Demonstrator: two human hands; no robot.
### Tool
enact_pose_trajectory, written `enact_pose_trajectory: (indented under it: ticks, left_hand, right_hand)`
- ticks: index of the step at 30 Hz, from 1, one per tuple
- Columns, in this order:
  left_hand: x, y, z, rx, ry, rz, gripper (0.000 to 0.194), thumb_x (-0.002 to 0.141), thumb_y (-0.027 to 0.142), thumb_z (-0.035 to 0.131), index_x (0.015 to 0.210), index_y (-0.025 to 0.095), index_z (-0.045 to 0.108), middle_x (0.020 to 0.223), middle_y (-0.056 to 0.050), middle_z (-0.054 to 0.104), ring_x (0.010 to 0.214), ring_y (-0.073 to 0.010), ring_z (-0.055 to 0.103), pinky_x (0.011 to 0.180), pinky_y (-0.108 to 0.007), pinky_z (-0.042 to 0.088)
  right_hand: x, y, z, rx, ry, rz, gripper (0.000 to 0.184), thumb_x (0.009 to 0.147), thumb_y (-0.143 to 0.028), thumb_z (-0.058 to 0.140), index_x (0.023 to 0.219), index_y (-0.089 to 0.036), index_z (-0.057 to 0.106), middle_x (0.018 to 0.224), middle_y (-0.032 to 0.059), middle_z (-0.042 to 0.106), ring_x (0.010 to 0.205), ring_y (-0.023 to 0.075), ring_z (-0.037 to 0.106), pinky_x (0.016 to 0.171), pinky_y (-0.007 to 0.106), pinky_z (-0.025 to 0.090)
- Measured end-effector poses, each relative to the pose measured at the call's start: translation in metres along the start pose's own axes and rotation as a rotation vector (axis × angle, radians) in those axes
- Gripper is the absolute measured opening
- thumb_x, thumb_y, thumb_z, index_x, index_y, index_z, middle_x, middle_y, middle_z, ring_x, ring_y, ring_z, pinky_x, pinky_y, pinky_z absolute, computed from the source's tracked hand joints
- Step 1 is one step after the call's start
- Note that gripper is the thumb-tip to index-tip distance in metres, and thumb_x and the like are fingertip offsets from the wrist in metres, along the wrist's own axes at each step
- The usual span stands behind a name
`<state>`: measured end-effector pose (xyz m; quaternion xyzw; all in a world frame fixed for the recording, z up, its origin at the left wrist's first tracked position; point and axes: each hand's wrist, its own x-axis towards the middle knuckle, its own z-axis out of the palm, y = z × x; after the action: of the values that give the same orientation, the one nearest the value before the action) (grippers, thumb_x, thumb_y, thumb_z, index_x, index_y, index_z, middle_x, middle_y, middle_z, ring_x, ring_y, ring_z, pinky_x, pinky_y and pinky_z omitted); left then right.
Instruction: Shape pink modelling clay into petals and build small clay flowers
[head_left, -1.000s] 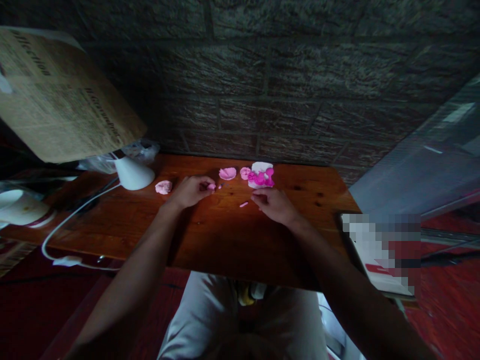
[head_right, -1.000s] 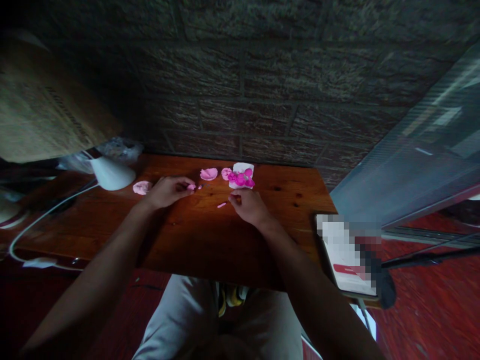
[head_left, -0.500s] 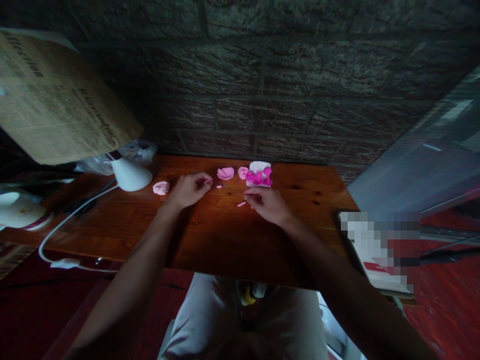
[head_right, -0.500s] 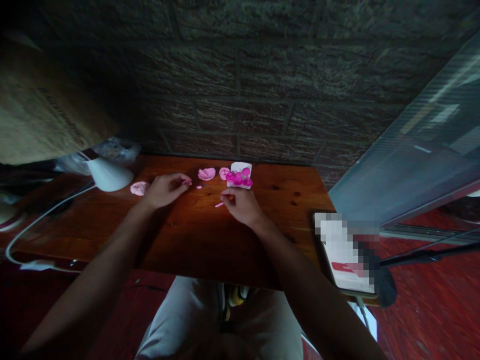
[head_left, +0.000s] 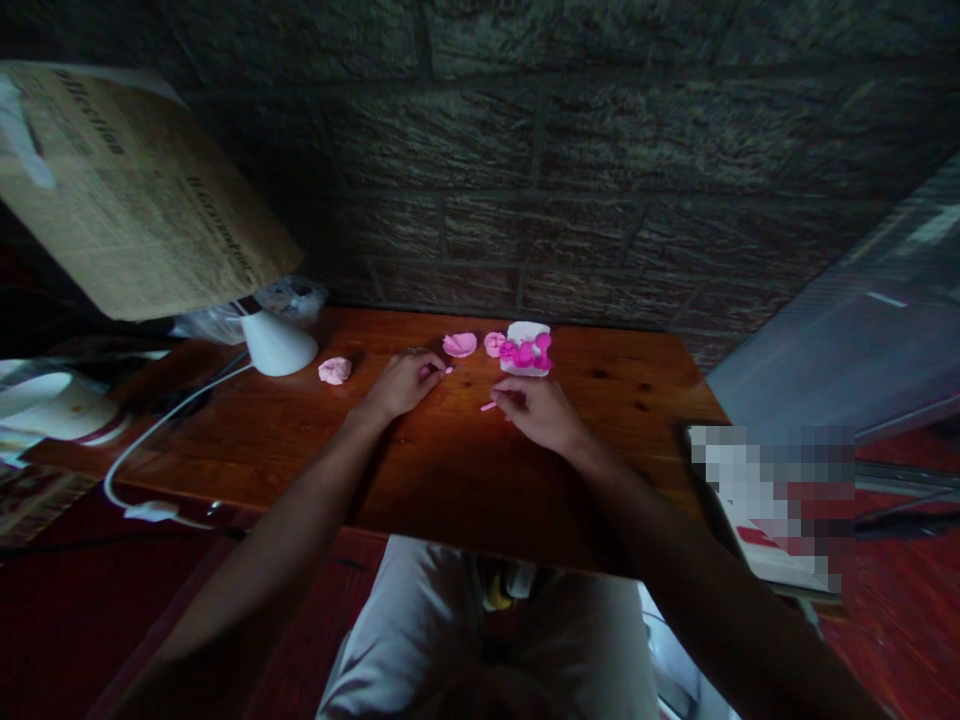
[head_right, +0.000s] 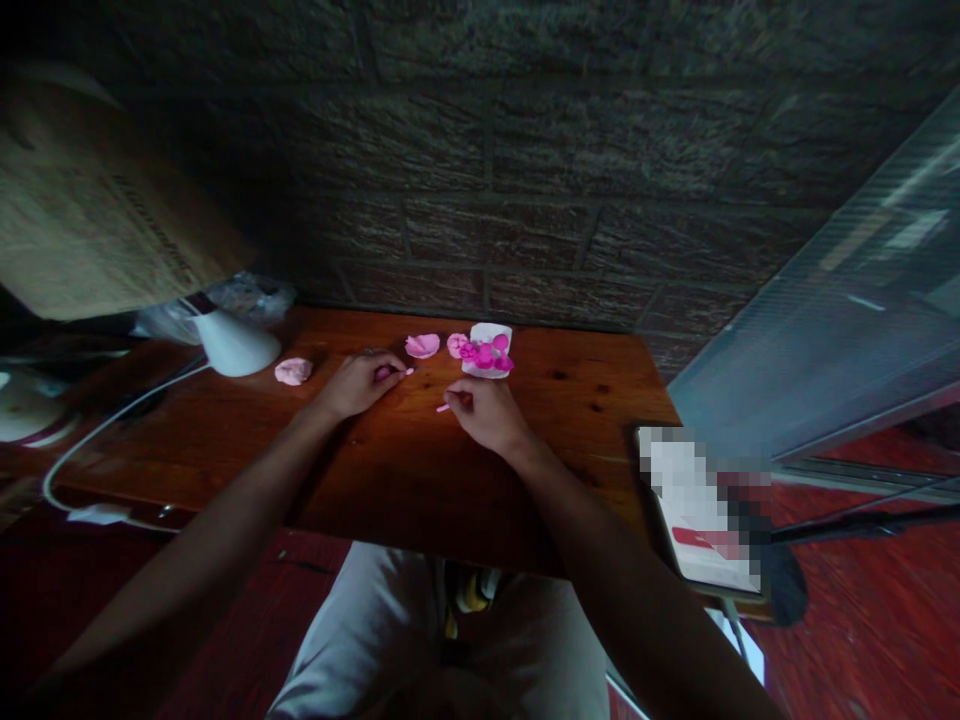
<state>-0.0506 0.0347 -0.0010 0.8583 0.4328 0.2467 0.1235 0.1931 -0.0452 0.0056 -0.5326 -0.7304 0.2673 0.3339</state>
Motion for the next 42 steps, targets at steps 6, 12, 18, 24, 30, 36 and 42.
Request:
enact_pose_trajectory:
  ticks: [6, 12, 18, 24, 30, 36, 42]
  left_hand:
    - [0.000, 0.009, 0.004, -0.087, 0.045, 0.037, 0.016, 0.091, 0.025, 0.061, 0.092, 0.020, 0.076, 0.098, -0.006, 0.079, 0.090, -0.0209, 0.071, 0.089, -0.031, 0.051]
    - [-0.002, 0.033, 0.010, -0.417, 0.082, 0.117, 0.019, 0.091, 0.034, 0.068, 0.093, 0.017, 0.077, 0.094, -0.007, 0.081, 0.086, -0.0200, 0.073, 0.084, -0.030, 0.055]
    - [-0.002, 0.045, 0.020, -0.561, 0.093, 0.191, 0.016, 0.090, 0.029, 0.071, 0.097, 0.016, 0.078, 0.098, -0.008, 0.082, 0.089, -0.0191, 0.075, 0.085, -0.030, 0.058]
    - [-0.003, 0.043, 0.021, -0.543, 0.124, 0.232, 0.013, 0.090, 0.024, 0.070, 0.097, 0.017, 0.078, 0.097, -0.009, 0.082, 0.087, -0.0188, 0.076, 0.084, -0.031, 0.058]
    - [-0.003, 0.044, 0.020, -0.520, 0.130, 0.264, 0.013, 0.089, 0.025, 0.072, 0.096, 0.017, 0.079, 0.093, -0.008, 0.082, 0.084, -0.0182, 0.075, 0.080, -0.029, 0.057]
    - [-0.003, 0.046, 0.020, -0.452, 0.135, 0.252, 0.013, 0.089, 0.028, 0.073, 0.094, 0.019, 0.080, 0.092, -0.008, 0.082, 0.082, -0.0187, 0.074, 0.079, -0.030, 0.057]
    - [-0.004, 0.049, 0.016, -0.487, 0.146, 0.196, 0.013, 0.088, 0.026, 0.071, 0.092, 0.019, 0.081, 0.092, -0.007, 0.082, 0.084, -0.0193, 0.075, 0.079, -0.031, 0.057]
  right_hand:
    - [0.003, 0.008, 0.003, 0.093, 0.076, -0.035, 0.018, 0.093, -0.020, 0.062, 0.089, -0.020, 0.079, 0.086, 0.0048, 0.080, 0.061, 0.0144, 0.069, 0.065, 0.027, 0.054]
    - [0.005, 0.016, 0.011, 0.368, 0.085, -0.044, 0.019, 0.091, -0.023, 0.066, 0.107, -0.021, 0.077, 0.100, 0.0049, 0.080, 0.060, 0.0123, 0.069, 0.063, 0.027, 0.058]
    - [0.007, 0.019, 0.013, 0.442, 0.049, -0.088, 0.015, 0.091, -0.026, 0.066, 0.100, -0.020, 0.077, 0.095, 0.0047, 0.080, 0.065, 0.0137, 0.072, 0.062, 0.027, 0.058]
    - [0.005, 0.019, 0.015, 0.470, 0.083, -0.091, 0.020, 0.090, -0.031, 0.068, 0.105, -0.020, 0.076, 0.097, 0.0060, 0.081, 0.067, 0.0156, 0.074, 0.062, 0.028, 0.058]
    - [0.005, 0.020, 0.014, 0.478, 0.061, -0.080, 0.025, 0.088, -0.040, 0.071, 0.101, -0.020, 0.079, 0.086, 0.0047, 0.080, 0.067, 0.0171, 0.075, 0.061, 0.028, 0.058]
    - [0.005, 0.020, 0.016, 0.510, 0.062, -0.015, 0.026, 0.088, -0.042, 0.072, 0.101, -0.022, 0.080, 0.094, 0.0058, 0.082, 0.069, 0.0171, 0.075, 0.061, 0.028, 0.059]
    - [0.004, 0.015, 0.016, 0.509, 0.136, -0.009, 0.028, 0.085, -0.041, 0.074, 0.105, -0.022, 0.080, 0.096, 0.0045, 0.082, 0.061, 0.0136, 0.070, 0.060, 0.028, 0.059]
